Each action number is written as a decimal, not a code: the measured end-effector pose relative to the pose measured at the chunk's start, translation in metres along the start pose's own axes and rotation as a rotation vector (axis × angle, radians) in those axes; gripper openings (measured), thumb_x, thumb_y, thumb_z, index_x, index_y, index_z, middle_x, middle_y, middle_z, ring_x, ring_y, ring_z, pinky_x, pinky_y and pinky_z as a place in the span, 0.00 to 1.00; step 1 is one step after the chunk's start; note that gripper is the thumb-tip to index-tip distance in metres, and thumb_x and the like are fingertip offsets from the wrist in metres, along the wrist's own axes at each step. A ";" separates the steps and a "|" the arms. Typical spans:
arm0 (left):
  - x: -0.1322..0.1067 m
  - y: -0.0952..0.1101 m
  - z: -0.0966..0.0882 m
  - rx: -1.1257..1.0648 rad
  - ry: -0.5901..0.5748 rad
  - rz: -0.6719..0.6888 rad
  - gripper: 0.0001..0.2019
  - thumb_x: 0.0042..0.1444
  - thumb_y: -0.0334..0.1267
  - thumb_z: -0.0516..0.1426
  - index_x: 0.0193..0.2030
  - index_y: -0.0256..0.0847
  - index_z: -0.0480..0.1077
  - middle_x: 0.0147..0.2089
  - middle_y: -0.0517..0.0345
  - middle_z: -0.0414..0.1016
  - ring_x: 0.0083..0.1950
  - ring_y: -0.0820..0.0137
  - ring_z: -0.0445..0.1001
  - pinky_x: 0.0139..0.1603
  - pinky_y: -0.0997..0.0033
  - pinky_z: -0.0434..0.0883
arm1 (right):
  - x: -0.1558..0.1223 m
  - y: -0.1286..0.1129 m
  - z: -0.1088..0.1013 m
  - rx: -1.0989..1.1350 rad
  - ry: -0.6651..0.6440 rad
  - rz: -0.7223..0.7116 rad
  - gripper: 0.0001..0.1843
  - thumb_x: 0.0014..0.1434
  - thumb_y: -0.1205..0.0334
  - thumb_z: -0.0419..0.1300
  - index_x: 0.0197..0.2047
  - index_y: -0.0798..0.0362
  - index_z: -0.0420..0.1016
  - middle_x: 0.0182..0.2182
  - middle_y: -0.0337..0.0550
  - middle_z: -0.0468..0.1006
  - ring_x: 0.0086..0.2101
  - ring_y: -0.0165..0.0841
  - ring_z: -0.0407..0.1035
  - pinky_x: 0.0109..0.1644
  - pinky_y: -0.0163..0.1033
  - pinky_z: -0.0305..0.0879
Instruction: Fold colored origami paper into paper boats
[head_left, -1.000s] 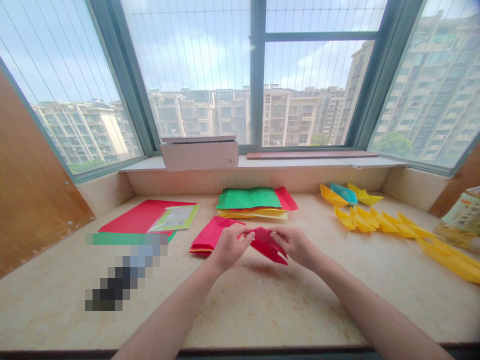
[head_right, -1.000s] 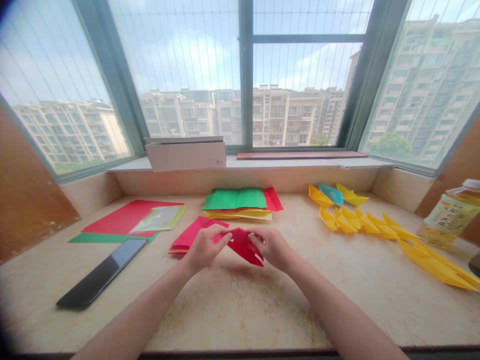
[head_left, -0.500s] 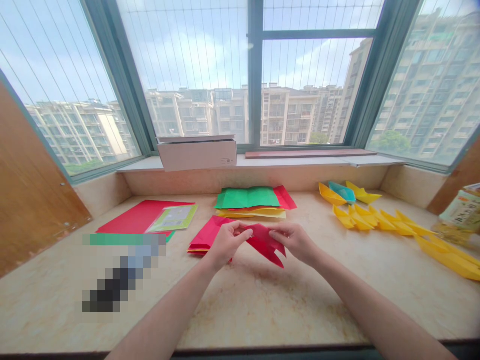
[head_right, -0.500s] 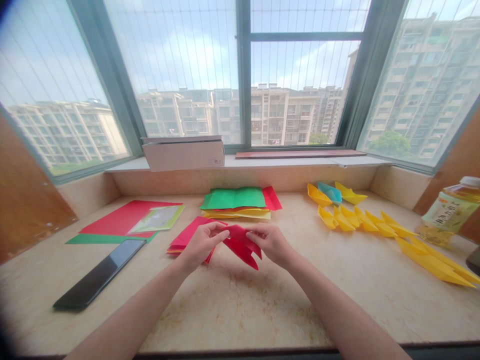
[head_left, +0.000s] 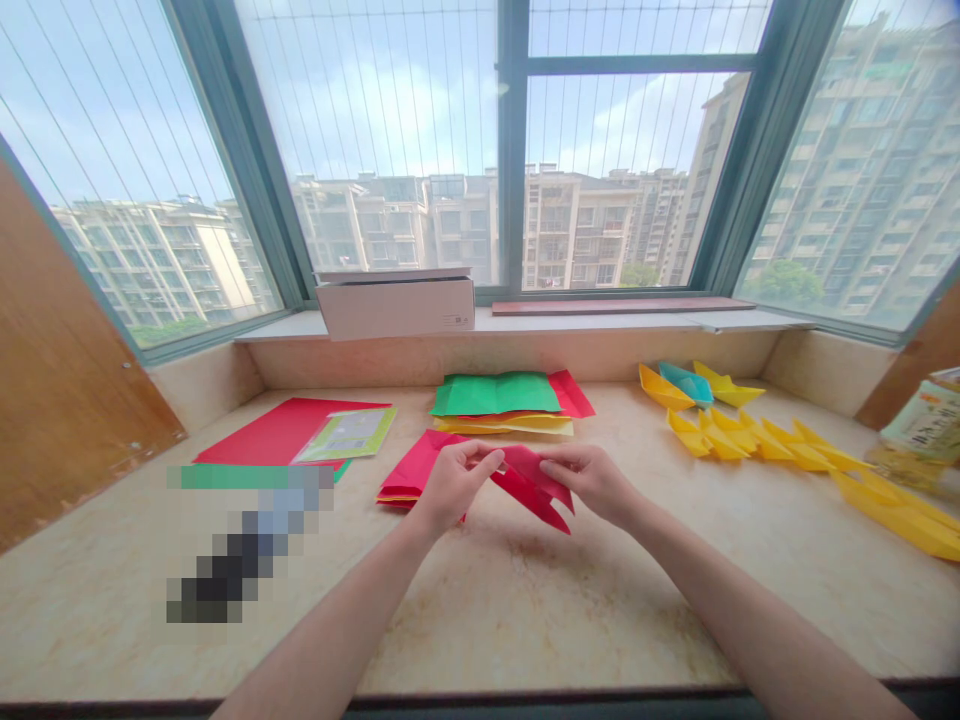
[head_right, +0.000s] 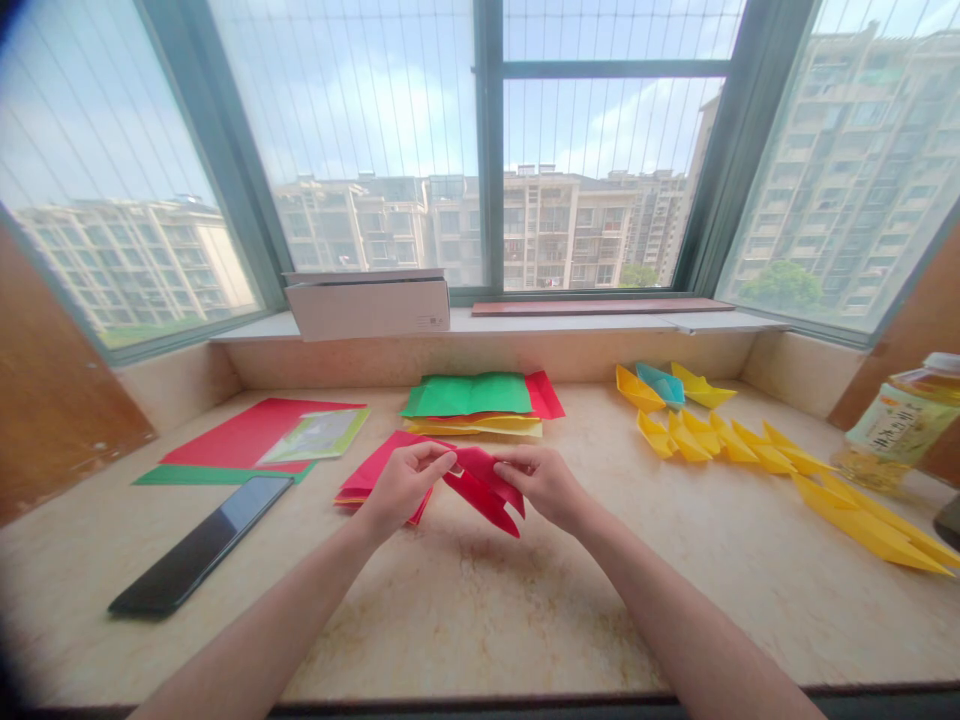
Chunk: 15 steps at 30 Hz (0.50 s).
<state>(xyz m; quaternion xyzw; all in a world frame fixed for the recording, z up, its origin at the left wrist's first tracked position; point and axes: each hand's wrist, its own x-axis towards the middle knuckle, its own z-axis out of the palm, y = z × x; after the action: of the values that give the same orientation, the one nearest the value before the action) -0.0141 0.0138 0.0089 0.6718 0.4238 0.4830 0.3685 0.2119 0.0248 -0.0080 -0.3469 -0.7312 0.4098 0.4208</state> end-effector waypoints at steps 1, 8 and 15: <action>0.000 0.000 0.000 0.005 -0.008 0.008 0.11 0.58 0.43 0.60 0.36 0.36 0.79 0.34 0.51 0.83 0.36 0.64 0.80 0.41 0.68 0.75 | 0.000 -0.001 0.000 -0.017 0.003 -0.008 0.17 0.61 0.52 0.60 0.48 0.51 0.82 0.38 0.44 0.84 0.36 0.38 0.77 0.40 0.40 0.73; 0.000 -0.002 0.001 0.039 -0.035 0.029 0.14 0.60 0.44 0.57 0.35 0.36 0.79 0.35 0.50 0.83 0.39 0.63 0.80 0.43 0.67 0.75 | 0.000 0.001 -0.002 -0.080 0.034 -0.030 0.17 0.62 0.53 0.59 0.49 0.50 0.82 0.39 0.45 0.84 0.38 0.39 0.77 0.42 0.42 0.73; -0.003 -0.001 0.002 0.082 -0.164 -0.047 0.16 0.58 0.43 0.59 0.48 0.35 0.76 0.45 0.46 0.81 0.43 0.62 0.80 0.43 0.66 0.76 | -0.001 0.003 -0.003 -0.104 -0.076 -0.052 0.14 0.63 0.54 0.58 0.45 0.50 0.83 0.37 0.44 0.84 0.35 0.36 0.76 0.40 0.40 0.72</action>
<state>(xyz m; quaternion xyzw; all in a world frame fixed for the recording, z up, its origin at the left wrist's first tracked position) -0.0124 0.0107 0.0067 0.7133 0.4274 0.3999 0.3855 0.2160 0.0261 -0.0105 -0.3333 -0.7756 0.3732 0.3847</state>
